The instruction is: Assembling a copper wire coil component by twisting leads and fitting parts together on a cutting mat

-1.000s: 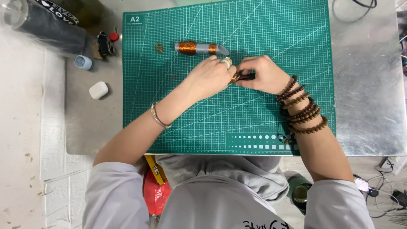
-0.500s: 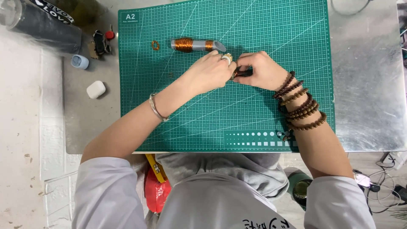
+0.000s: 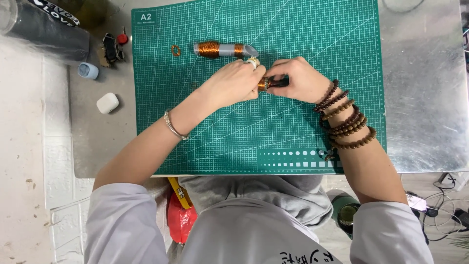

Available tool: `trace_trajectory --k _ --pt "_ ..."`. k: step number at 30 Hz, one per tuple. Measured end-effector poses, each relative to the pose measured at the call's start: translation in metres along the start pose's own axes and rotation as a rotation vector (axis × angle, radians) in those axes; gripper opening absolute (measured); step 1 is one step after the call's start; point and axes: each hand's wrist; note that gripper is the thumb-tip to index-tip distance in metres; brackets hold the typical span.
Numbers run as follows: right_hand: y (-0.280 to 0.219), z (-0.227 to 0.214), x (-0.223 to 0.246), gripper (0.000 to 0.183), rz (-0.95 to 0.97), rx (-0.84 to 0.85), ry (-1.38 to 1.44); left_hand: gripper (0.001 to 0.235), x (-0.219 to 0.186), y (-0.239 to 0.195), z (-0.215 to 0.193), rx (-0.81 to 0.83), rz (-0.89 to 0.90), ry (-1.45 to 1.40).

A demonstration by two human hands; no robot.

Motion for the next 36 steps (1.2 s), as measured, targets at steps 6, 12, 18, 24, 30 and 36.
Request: trace_trajectory --k 6,12,18,24,30,36 --pt "0.000 0.000 0.001 0.020 0.002 0.004 -0.008 0.026 0.004 0.000 0.008 -0.035 -0.011 -0.078" --pt "0.000 -0.001 0.005 0.017 0.017 0.001 0.023 0.024 0.000 -0.005 -0.004 -0.037 -0.012 -0.142" --pt "-0.001 0.008 -0.013 0.015 0.024 -0.022 -0.033 0.018 -0.010 0.001 -0.007 -0.081 0.011 0.033" --pt "-0.002 0.008 -0.012 0.016 0.018 -0.016 -0.043 0.017 -0.004 0.007 0.012 -0.082 0.023 0.073" --pt "-0.003 0.005 -0.005 0.018 0.026 -0.013 0.035 0.019 -0.013 -0.003 -0.003 -0.046 -0.054 -0.205" --pt "-0.001 0.001 0.010 0.021 0.048 0.003 0.032 0.017 -0.012 -0.018 -0.009 -0.059 -0.105 -0.404"
Point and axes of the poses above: each hand's wrist, its own y-axis towards the middle knuckle, its own z-axis out of the palm, x = y × z, and after that the axes turned 3 degrees about z, right-handed
